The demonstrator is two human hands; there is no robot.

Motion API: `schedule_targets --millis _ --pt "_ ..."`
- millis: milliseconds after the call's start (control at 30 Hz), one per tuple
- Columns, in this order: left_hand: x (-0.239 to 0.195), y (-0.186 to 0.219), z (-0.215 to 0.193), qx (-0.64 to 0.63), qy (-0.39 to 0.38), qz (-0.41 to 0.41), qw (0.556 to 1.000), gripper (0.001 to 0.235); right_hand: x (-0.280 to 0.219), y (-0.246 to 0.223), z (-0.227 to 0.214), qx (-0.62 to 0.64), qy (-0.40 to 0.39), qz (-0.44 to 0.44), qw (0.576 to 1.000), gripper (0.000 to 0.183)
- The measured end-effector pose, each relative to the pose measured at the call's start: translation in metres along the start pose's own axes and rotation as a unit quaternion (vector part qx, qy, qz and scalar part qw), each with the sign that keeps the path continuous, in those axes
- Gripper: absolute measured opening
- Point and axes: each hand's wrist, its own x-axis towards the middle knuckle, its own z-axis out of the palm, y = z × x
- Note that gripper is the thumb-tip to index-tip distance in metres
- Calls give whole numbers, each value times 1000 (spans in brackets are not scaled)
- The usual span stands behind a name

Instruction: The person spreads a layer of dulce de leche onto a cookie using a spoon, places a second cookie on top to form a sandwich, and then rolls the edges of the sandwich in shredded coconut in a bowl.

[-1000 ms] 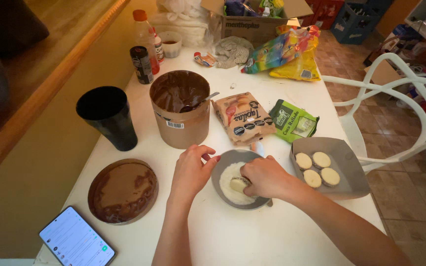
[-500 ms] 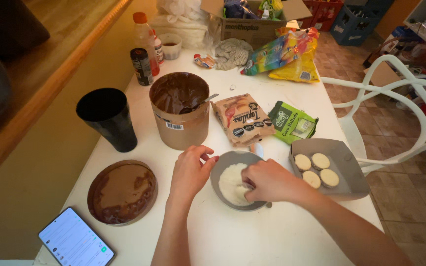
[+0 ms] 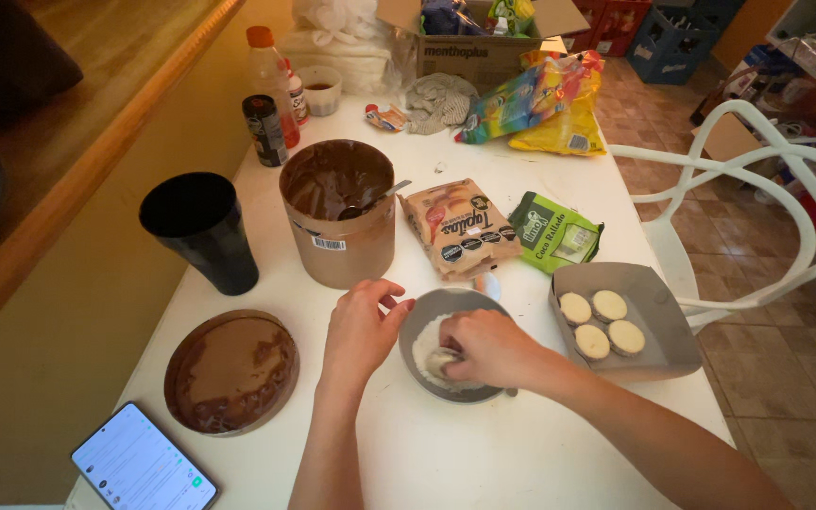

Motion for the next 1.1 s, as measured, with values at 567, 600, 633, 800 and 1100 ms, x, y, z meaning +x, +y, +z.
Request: schedule_targets --millis 567,600,633,800,1100 --pt "1 -4 3 3 -2 6 1000 24 -4 15 2 -98 -15 19 995 25" --pt "1 -4 2 8 -1 4 1000 23 -3 12 2 -89 -1 10 996 25" --pt "0 -3 1 13 1 3 1000 23 -2 8 1 -80 12 1 997 26" --pt "-1 -3 1 1 5 -5 1000 24 -9 18 -10 -30 52 1 998 28" --pt "7 -24 15 24 17 27 999 21 -105 109 -89 122 135 189 965 24"
